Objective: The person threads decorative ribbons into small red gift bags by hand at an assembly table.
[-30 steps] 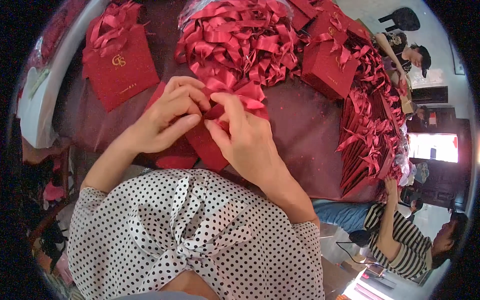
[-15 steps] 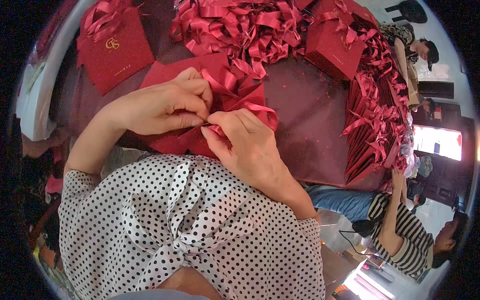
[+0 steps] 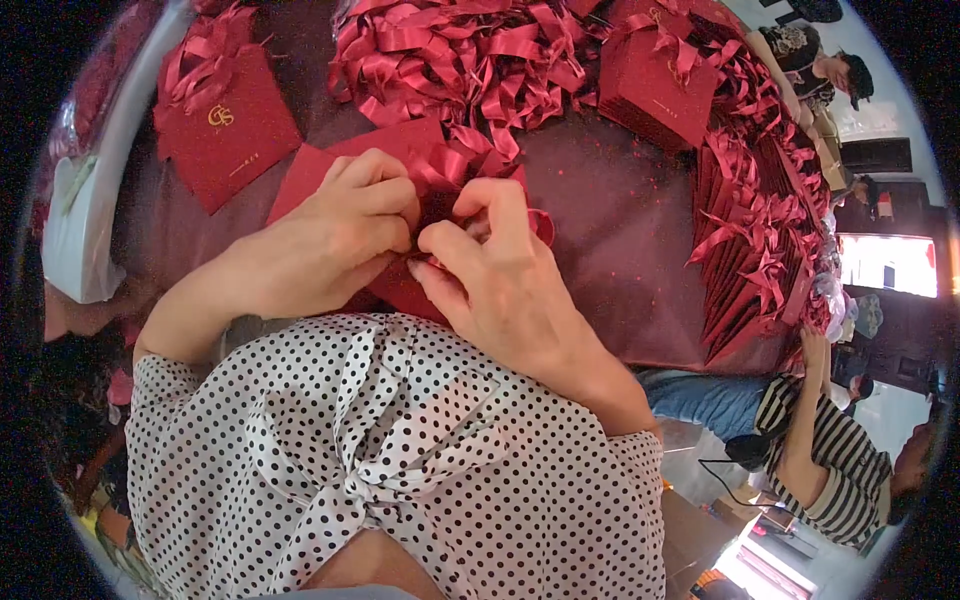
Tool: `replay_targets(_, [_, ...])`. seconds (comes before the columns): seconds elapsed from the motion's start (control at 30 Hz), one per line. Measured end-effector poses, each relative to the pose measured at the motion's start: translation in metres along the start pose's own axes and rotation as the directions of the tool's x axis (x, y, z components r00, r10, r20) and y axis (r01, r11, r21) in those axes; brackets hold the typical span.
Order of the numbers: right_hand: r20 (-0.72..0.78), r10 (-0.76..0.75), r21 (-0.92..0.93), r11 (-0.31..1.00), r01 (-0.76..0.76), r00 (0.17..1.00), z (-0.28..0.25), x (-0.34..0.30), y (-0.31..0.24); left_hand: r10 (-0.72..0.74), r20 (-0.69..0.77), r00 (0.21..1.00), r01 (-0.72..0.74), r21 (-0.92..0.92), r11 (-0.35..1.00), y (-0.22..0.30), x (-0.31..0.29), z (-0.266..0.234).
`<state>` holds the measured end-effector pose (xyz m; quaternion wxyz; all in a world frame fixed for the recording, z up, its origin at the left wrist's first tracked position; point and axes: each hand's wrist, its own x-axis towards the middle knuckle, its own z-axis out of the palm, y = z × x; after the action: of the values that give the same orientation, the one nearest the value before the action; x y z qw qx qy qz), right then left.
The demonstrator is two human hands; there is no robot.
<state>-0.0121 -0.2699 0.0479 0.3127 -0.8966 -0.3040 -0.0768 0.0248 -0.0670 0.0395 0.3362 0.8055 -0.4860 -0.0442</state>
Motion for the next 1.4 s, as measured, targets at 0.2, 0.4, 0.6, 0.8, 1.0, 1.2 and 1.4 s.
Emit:
replay_targets(0.2, [0.017,-0.165,-0.011,0.986,0.165,0.986,-0.006,-0.004,0.004,0.119,-0.027,0.993,-0.101,0.355,0.929,0.028,-0.006,-0.010])
replay_targets(0.4, [0.007,-0.246,-0.067,0.967,0.246,0.969,-0.013,-0.001,0.004,0.042,0.018,0.999,-0.045,0.458,0.888,0.016,0.002,-0.047])
replay_targets(0.6, [0.032,-0.207,0.012,0.978,0.206,0.978,-0.015,-0.006,0.004,0.252,0.014,0.968,-0.248,0.230,0.941,-0.022,0.024,-0.033])
replay_targets(0.8, [-0.060,-0.181,-0.001,0.983,0.181,0.982,-0.016,-0.011,0.014,0.042,0.080,0.996,-0.068,0.350,0.934,-0.041,-0.001,-0.050])
replay_targets(1.0, [-0.110,-0.293,-0.171,0.947,0.272,0.950,-0.008,0.006,0.009,-0.155,-0.480,0.863,0.192,0.029,0.981,-0.044,-0.031,-0.044])
replay_targets(1.2, [-0.294,-0.241,-0.168,0.966,0.199,0.925,-0.022,0.028,0.001,-0.456,-0.612,0.646,-0.308,-0.756,0.577,-0.026,-0.045,0.020])
replay_targets(1.4, [-0.327,-0.442,-0.033,0.889,0.457,0.835,0.018,0.107,-0.034,-0.483,-0.754,0.446,0.226,-0.427,0.875,0.001,-0.056,0.001])
